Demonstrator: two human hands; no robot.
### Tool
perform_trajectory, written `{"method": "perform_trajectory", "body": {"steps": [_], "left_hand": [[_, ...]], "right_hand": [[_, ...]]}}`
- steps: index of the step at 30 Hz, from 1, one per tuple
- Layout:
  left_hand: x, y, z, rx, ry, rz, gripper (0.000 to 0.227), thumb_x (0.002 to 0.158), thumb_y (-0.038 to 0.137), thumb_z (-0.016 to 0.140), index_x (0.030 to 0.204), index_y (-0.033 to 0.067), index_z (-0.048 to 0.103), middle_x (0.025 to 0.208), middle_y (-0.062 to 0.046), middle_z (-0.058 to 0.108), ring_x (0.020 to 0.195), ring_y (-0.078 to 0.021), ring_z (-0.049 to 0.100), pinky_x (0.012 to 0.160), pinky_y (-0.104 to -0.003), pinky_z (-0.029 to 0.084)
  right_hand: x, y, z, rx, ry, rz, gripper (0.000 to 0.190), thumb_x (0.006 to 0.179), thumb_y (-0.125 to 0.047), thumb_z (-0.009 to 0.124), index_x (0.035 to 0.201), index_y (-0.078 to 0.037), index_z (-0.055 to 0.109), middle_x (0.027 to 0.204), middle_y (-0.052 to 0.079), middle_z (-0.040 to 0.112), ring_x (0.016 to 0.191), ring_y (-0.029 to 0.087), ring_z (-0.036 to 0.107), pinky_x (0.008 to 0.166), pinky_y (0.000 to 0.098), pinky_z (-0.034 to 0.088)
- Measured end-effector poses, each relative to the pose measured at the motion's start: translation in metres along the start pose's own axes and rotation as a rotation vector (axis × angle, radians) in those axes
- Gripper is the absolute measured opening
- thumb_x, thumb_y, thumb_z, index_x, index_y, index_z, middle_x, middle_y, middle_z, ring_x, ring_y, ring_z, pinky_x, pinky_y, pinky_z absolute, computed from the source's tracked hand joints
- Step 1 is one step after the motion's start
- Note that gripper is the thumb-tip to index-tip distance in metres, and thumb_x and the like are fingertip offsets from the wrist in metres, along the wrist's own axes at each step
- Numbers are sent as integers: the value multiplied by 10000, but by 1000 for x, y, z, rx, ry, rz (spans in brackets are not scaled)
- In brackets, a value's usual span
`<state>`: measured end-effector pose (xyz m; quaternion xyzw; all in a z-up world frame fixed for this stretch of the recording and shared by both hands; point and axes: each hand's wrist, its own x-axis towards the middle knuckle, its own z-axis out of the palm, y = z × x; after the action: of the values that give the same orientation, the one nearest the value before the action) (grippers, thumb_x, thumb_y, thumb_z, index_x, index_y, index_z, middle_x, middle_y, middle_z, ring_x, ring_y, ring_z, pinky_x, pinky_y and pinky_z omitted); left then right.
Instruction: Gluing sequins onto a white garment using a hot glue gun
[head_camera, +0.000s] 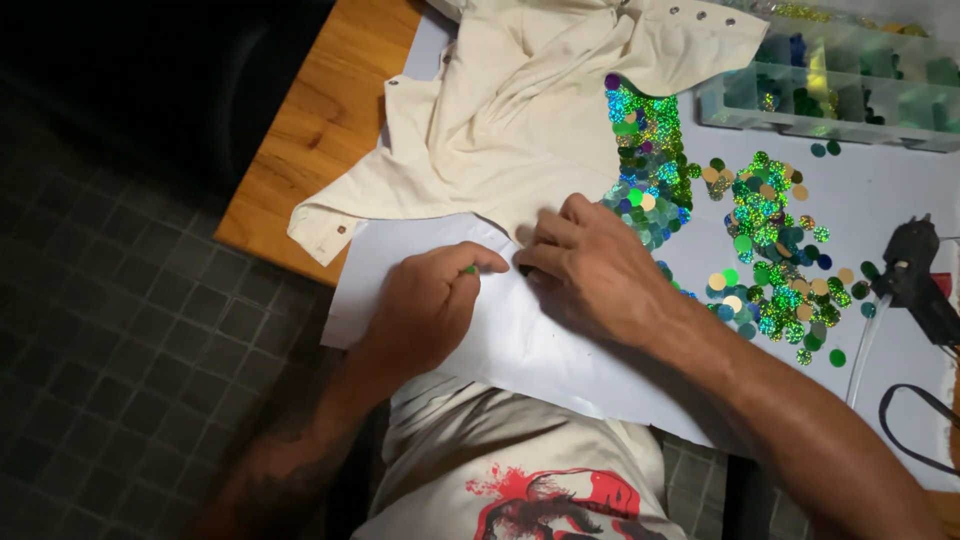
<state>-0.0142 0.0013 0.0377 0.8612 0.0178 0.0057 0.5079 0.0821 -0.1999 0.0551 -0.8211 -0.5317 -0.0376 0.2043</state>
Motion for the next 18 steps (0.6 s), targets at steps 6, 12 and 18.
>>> {"method": "perform_trajectory", "body": {"steps": [6,12,18], "left_hand": [[6,-1,0,-91,36,7,353,907,90,474,1022,187,794,955,-69,805,961,-293,771,834,-406,604],[17,49,-6,-150,-4,-152,212,895,234,674,1072,216,789,704,-7,651,735,-151,682,768,-365,593],[30,64,-2,-241,-7,-260,142,907,281,715,999,233,812,592,55,528,626,-109,585,671,-316,564]], "right_hand": [[-5,-1,-12,230,-18,156,66,862,-174,741,883,-133,694,798,68,588,873,334,587,734,440,502],[3,-15,-26,985,395,845,91,866,-78,800,935,-37,757,720,-11,623,733,42,547,675,186,465],[-1,-17,-22,1055,451,874,118,850,-93,821,940,-31,776,710,48,681,696,71,574,656,201,464]]}}
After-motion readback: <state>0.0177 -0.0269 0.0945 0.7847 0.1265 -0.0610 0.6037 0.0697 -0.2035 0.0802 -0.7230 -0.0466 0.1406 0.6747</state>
